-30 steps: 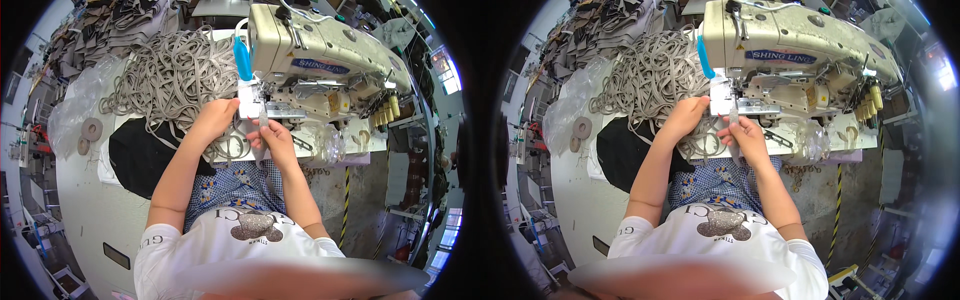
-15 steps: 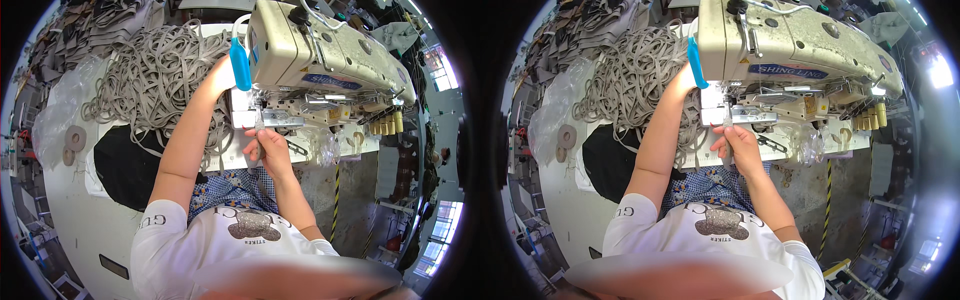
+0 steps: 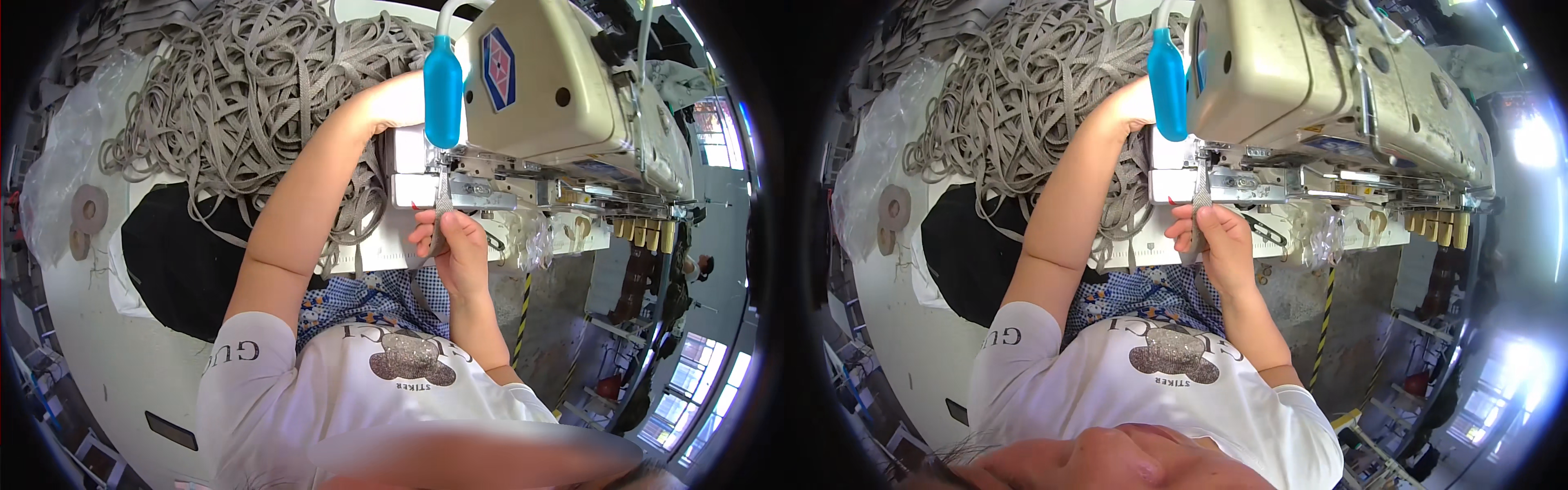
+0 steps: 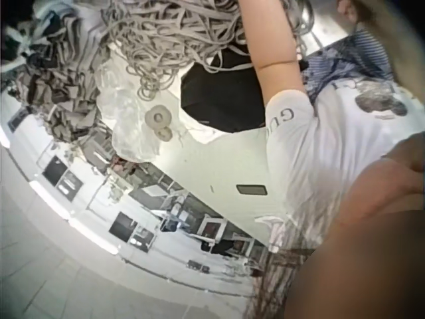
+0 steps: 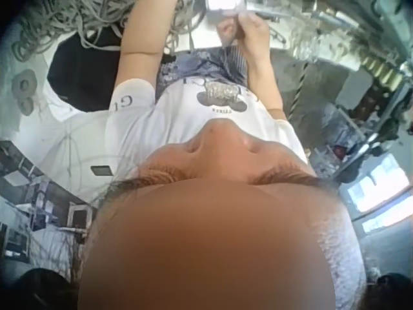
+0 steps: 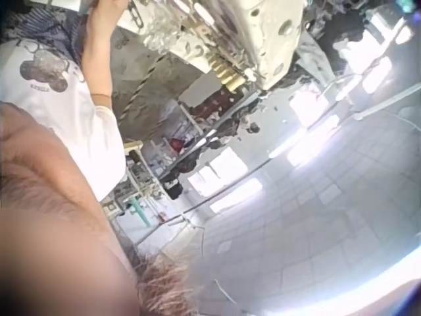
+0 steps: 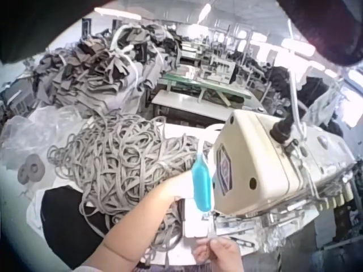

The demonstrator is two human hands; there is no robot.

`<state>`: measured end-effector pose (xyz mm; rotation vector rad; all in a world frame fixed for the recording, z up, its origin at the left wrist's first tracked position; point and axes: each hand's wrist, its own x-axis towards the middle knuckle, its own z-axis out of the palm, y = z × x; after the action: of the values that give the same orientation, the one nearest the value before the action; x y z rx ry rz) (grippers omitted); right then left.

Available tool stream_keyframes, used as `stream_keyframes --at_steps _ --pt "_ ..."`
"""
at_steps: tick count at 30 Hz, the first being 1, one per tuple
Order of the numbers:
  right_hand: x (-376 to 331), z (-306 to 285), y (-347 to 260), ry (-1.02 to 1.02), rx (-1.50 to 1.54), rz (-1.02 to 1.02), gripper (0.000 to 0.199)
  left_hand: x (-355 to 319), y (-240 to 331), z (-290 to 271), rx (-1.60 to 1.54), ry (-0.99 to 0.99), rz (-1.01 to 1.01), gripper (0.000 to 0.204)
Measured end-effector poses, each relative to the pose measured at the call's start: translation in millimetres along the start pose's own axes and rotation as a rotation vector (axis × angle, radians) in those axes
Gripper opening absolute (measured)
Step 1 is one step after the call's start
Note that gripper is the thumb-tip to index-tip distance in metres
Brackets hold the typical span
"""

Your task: Use an industrial sewing machine to process fabric strips.

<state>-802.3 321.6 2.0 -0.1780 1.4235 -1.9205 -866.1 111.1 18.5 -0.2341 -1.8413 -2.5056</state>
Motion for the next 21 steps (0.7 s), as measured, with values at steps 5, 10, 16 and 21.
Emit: stream_keyframes --at_steps 5,10,16,21 --pt "1 3 4 0.034 -0.051 -0.018 0.029 4 3 -12 0.032 -0.079 -0.137 0.013" --pt "0 4 5 0.049 -0.083 -0.039 0.029 5 -1 -13 0.041 -0.023 -0.113 0.012" --pt "-1 6 6 0.055 -0.09 -0.038 0.03 6 4 -22 0.084 -0.078 -0.145 0.011" --pt "-1 4 7 0.036 -0.088 -0.049 0.03 2 9 -17 0.06 -0.046 -0.141 0.011"
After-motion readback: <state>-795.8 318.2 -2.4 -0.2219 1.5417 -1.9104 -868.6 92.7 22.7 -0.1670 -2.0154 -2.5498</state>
